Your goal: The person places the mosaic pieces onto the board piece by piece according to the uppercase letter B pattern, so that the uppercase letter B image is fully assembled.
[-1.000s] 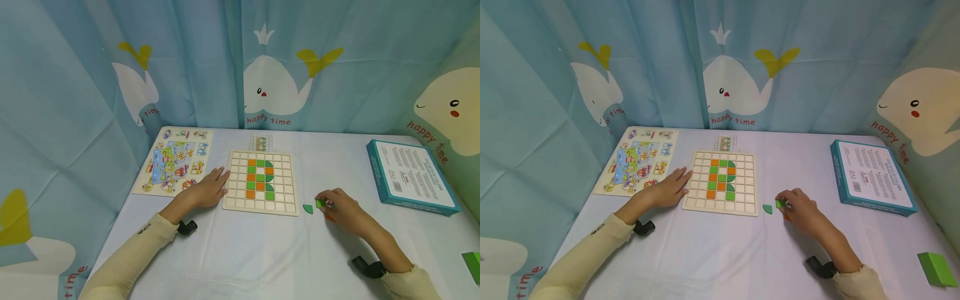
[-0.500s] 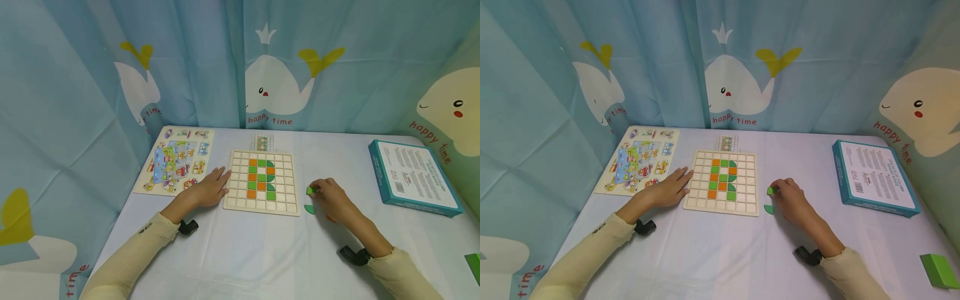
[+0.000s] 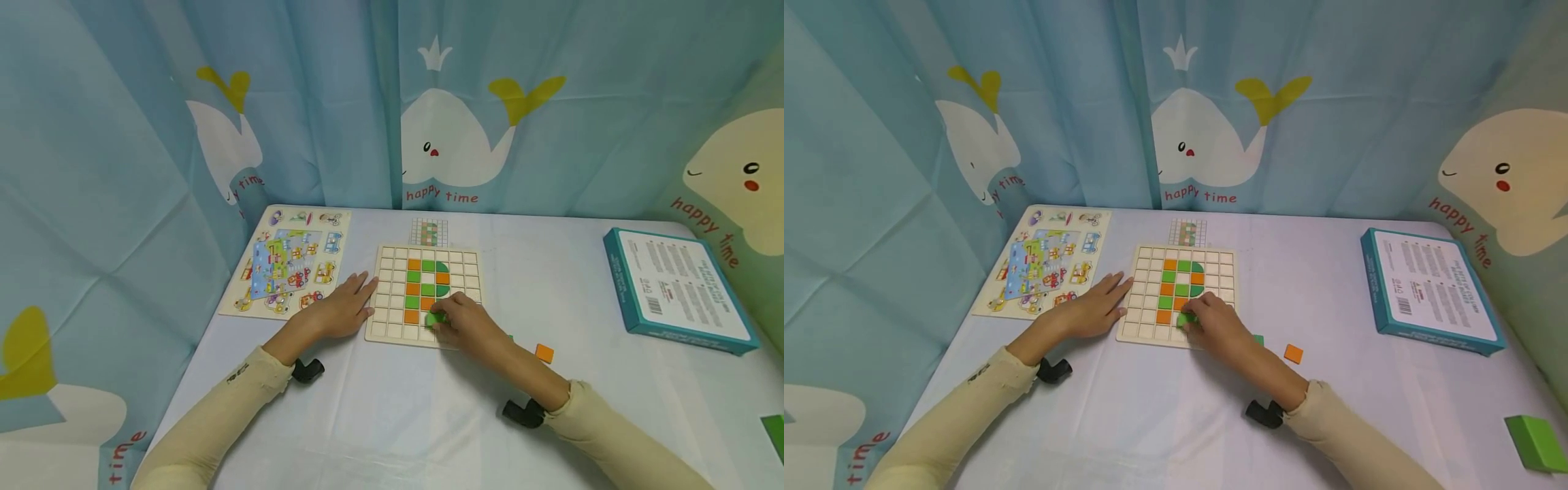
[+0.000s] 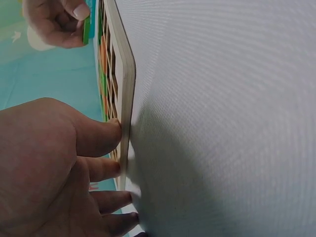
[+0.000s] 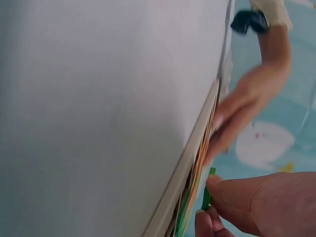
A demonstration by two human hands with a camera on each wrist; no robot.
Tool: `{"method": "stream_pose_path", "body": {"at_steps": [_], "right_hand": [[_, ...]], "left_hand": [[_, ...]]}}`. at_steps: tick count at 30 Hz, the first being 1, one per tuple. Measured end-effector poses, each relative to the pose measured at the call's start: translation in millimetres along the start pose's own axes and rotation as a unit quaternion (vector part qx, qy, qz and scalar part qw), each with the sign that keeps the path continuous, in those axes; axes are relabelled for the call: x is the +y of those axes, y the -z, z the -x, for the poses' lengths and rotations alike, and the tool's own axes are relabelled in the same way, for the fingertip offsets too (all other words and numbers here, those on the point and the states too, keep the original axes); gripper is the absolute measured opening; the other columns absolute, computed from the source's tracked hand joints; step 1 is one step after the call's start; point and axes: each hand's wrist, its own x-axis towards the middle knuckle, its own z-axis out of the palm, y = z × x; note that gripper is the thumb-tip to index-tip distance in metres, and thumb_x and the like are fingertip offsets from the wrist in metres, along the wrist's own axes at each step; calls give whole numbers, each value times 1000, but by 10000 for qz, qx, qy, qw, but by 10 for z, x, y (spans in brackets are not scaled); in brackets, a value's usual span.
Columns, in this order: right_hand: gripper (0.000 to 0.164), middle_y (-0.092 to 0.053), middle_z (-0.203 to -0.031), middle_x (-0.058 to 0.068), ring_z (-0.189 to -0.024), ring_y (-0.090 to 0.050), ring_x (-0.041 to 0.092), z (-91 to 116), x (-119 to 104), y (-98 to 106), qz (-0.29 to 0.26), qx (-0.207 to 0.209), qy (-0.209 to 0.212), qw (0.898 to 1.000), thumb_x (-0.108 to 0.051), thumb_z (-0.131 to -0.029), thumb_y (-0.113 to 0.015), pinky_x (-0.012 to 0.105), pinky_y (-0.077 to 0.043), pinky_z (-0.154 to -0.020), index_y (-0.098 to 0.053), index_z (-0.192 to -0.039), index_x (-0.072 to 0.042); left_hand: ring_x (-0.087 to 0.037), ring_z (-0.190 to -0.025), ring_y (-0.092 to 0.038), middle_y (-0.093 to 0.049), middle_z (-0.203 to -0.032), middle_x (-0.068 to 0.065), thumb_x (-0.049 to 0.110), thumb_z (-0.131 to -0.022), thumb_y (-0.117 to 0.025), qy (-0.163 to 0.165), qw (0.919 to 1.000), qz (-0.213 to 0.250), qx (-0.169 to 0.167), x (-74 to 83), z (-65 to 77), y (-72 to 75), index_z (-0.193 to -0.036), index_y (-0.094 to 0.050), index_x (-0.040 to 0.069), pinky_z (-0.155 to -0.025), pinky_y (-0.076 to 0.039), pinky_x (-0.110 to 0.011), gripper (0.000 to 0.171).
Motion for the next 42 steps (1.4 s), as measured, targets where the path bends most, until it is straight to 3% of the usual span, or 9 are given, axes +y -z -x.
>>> {"method": "stream_pose_path", "body": {"at_steps": [11, 19, 26, 29, 34, 39, 42], "right_hand": [[11, -57, -96, 2, -82, -54, 13, -114, -250, -268, -36, -132, 269, 9995, -2, -86, -78, 26, -51, -72, -69, -90, -8], [15, -60, -100, 2, -89, -57, 15, -78, -262, -247, 45, -125, 460, 9989, 2, -85, -78, 28, -53, -77, -72, -95, -7], [21, -57, -107, 3, -93, -56, 17, 78, -137, -14, -29, -289, 341, 9990, -5, -88, -78, 34, -51, -81, -73, -108, -8], [24, -58, -109, 6, -98, -58, 21, 238, 0, 151, -77, -183, 141, 9997, -3, -88, -77, 38, -52, -83, -70, -111, -7], [36, -57, -117, 14, -108, -55, 32, 585, 221, 463, 224, -160, -571, 9980, -6, -87, -78, 48, -51, -87, -64, -121, -4], [49, -48, -126, 26, -109, -48, 40, 940, 414, 714, 332, -502, -1656, 9844, -12, -89, -78, 56, -48, -85, -54, -130, 0], [46, -49, -121, 27, -106, -50, 41, 1073, 513, 761, 216, -546, -2082, 9763, -12, -90, -76, 57, -50, -84, -54, -127, 3]], "left_hand": [[-36, -150, -7, -9, -165, -19, 32, -109, -43, 13, 10000, -39, -22, 7, 2, 9, -161, -15, 7, -119, -14, -46, 64], [-35, -150, -7, -9, -165, -18, 33, -108, -43, 63, 10000, -66, -3, 5, -7, 1, -161, -15, 8, -119, -15, -46, 64], [-36, -150, -7, -9, -165, -19, 31, -109, -43, -4, 10000, -59, -7, 16, -10, -3, -161, -15, 6, -119, -14, -46, 64], [-36, -150, -6, -8, -165, -19, 31, -109, -42, -25, 10000, -31, -39, 22, -11, -4, -161, -14, 6, -119, -13, -46, 64], [-36, -150, -5, -7, -165, -18, 32, -109, -40, 42, 9999, -120, -87, 16, -7, -15, -161, -12, 7, -119, -14, -46, 64], [-36, -150, -5, -7, -165, -19, 33, -109, -40, 33, 9999, -104, -82, 21, 2, -8, -161, -13, 7, -119, -14, -46, 64], [-36, -150, -5, -7, -165, -19, 32, -109, -41, 47, 9999, -73, -75, 31, 11, 7, -161, -13, 7, -119, -14, -46, 64]]}}
